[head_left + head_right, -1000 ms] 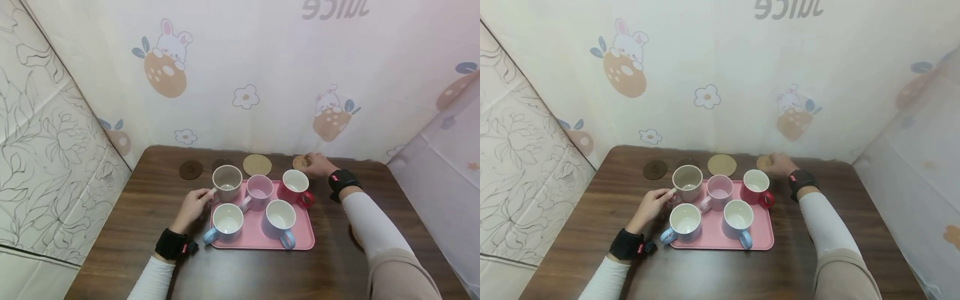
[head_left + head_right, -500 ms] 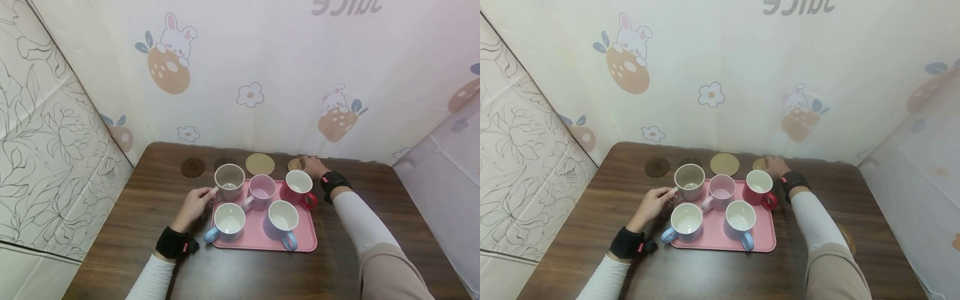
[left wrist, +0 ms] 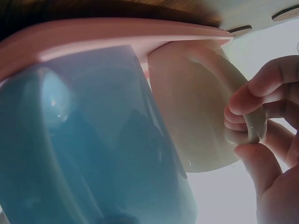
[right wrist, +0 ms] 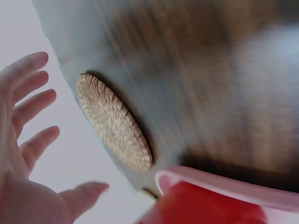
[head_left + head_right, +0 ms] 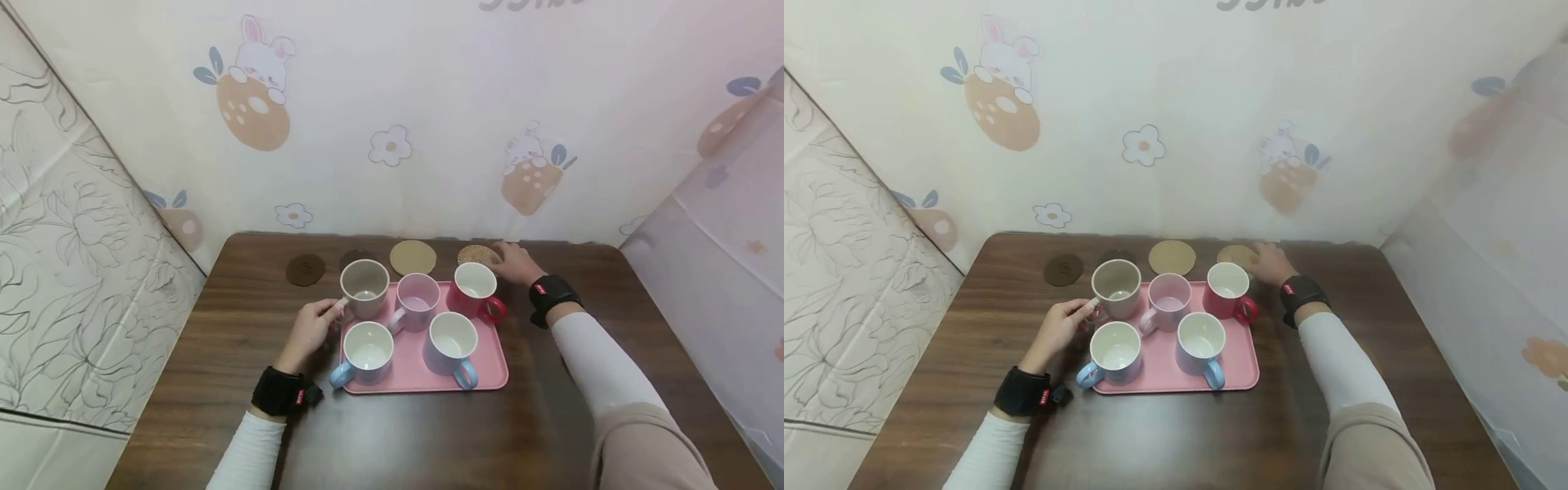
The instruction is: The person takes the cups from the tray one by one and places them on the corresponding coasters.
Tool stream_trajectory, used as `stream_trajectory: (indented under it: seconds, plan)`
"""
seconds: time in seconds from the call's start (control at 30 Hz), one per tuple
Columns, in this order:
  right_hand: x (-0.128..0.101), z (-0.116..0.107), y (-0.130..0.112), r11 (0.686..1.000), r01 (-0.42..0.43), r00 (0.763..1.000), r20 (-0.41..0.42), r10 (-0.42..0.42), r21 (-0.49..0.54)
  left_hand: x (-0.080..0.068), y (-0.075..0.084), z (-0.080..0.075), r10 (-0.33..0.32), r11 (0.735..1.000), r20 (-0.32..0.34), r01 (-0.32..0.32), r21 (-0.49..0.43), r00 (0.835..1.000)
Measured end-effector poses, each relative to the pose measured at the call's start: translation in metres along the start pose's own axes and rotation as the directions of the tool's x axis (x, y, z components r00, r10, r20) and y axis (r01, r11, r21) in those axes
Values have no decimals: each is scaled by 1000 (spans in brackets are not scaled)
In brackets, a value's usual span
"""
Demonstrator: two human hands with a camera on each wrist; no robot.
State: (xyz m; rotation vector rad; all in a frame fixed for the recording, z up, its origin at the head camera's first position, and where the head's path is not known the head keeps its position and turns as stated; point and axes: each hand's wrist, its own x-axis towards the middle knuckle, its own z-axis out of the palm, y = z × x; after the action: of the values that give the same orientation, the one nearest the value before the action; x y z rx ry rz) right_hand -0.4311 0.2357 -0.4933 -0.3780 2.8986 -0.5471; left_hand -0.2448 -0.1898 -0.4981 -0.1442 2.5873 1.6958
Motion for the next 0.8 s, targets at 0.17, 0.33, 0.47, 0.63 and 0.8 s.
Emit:
stream_trajectory:
  seconds: [0.17, 0.33, 0.47, 0.63, 0.8]
  plan:
    - [-21, -11, -7, 1000, -5, 1000, -27, 5, 2, 6, -2, -4, -5, 1000, 2, 5, 13, 1000]
    - [-47, -23, -9, 999, -17, 998, -65, 20, 35, 13, -3, -5, 30, 999, -4, -30, 27, 1000]
    - [-72, -31, -11, 998, -51, 997, -57, 53, 44, 15, -4, -6, 31, 999, 3, -31, 31, 1000]
    - [-99, -40, -20, 997, -66, 996, -60, 68, 34, 17, -6, -9, 30, 999, 11, -31, 29, 999]
    - [-113, -48, -26, 998, -59, 994, -95, 62, 27, 19, -7, -14, 31, 999, 11, -31, 24, 999]
